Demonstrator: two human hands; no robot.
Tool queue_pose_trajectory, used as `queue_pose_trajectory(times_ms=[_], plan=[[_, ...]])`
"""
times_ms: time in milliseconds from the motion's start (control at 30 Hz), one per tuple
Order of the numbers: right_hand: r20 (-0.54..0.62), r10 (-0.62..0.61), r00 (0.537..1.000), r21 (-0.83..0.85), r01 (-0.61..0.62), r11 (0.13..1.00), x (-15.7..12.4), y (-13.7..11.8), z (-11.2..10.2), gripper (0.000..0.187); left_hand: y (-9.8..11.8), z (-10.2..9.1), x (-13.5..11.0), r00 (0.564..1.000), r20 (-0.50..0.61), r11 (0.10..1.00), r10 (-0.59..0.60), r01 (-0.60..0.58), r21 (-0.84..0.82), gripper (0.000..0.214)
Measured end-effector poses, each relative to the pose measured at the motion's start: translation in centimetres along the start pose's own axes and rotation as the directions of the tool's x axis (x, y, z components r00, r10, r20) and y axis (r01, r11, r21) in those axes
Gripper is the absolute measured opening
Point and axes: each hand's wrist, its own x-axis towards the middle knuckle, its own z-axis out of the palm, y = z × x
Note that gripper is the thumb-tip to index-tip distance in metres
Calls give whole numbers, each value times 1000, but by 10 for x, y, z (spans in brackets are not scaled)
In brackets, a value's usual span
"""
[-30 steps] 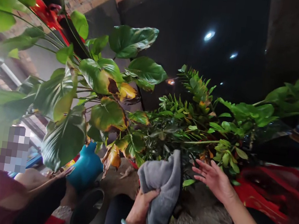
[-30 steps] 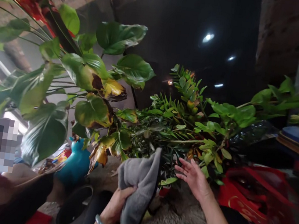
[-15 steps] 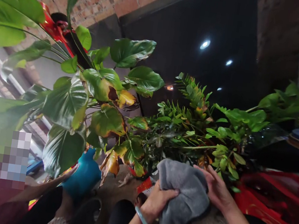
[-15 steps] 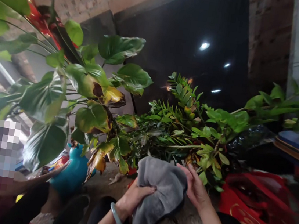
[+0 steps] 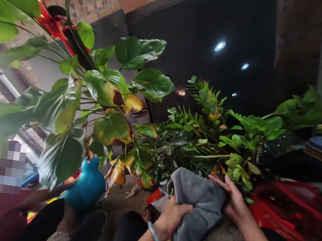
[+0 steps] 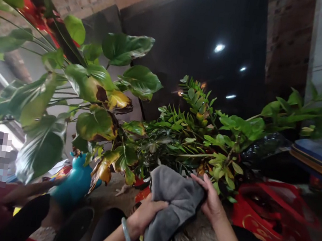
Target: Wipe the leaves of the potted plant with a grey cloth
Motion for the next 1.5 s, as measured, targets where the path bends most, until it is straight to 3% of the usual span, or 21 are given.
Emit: queue_pose_trajectory(times_ms=[100,200,267,333,433,467,533,567,633,733,800,900,1000,1067,1133,1200,1267,1333,1400,1500], plan=[[14,30,999,-24,-30,999,-1,-3,-1,54,25,-4,-4,995,-27,994,99,-100,-39,33],[-27,3,1000,-31,-4,1000,1,-3,-1,55,71,10,15,954,-85,937,288,-299,-180,42],[-39,-9,999,-16,9,1000,2,-2,-1,53,82,22,28,937,-139,918,321,-343,-198,40],[-38,-21,999,3,21,1000,2,0,0,48,67,27,33,953,-158,952,260,-280,-123,32],[-50,13,999,26,-12,1000,0,0,0,41,18,16,17,992,-90,996,93,-92,22,26],[-56,31,998,29,-30,999,-1,-1,0,41,5,9,8,1000,-13,995,17,-16,95,25],[-54,54,997,18,-53,998,-2,-2,0,45,-6,-2,-8,991,132,985,-19,-4,173,23],[-47,52,998,7,-52,999,-2,-3,-1,48,-2,-5,-14,984,176,984,4,-36,174,23],[-31,32,999,-9,-32,999,-1,-4,-1,51,22,-5,-14,981,150,987,126,-139,83,29],[-29,-4,1000,-12,4,1000,2,-3,-2,54,66,6,5,950,-71,943,305,-311,-119,42],[-42,-16,999,-3,15,1000,3,-2,-3,54,76,13,20,922,-163,907,351,-378,-185,41],[-60,-6,998,10,6,1000,2,-2,-3,49,46,13,26,954,-177,954,240,-265,-139,38],[-81,24,996,8,-24,1000,-2,-4,-1,48,-1,0,6,991,-135,1000,12,-11,3,40],[-101,44,994,7,-44,999,-4,-5,2,50,-14,-9,-12,996,-41,995,-74,77,70,40],[-104,56,993,10,-55,998,-6,-6,3,52,0,-12,-23,999,40,997,-33,30,71,43],[-103,56,993,10,-55,998,-5,-7,2,52,31,-9,-22,993,45,994,107,-107,-7,50],[-98,39,994,18,-37,999,-2,-6,-1,52,64,-5,-11,966,-39,959,257,-259,-116,55],[-74,14,997,33,-11,999,0,-5,-6,52,80,-1,4,926,-161,906,341,-370,-205,55],[-49,1,999,46,1,999,2,-3,-9,50,70,0,14,922,-217,901,320,-367,-230,52],[-85,11,996,47,-7,999,1,-2,-8,45,20,-6,9,985,-114,985,131,-142,-100,42]])
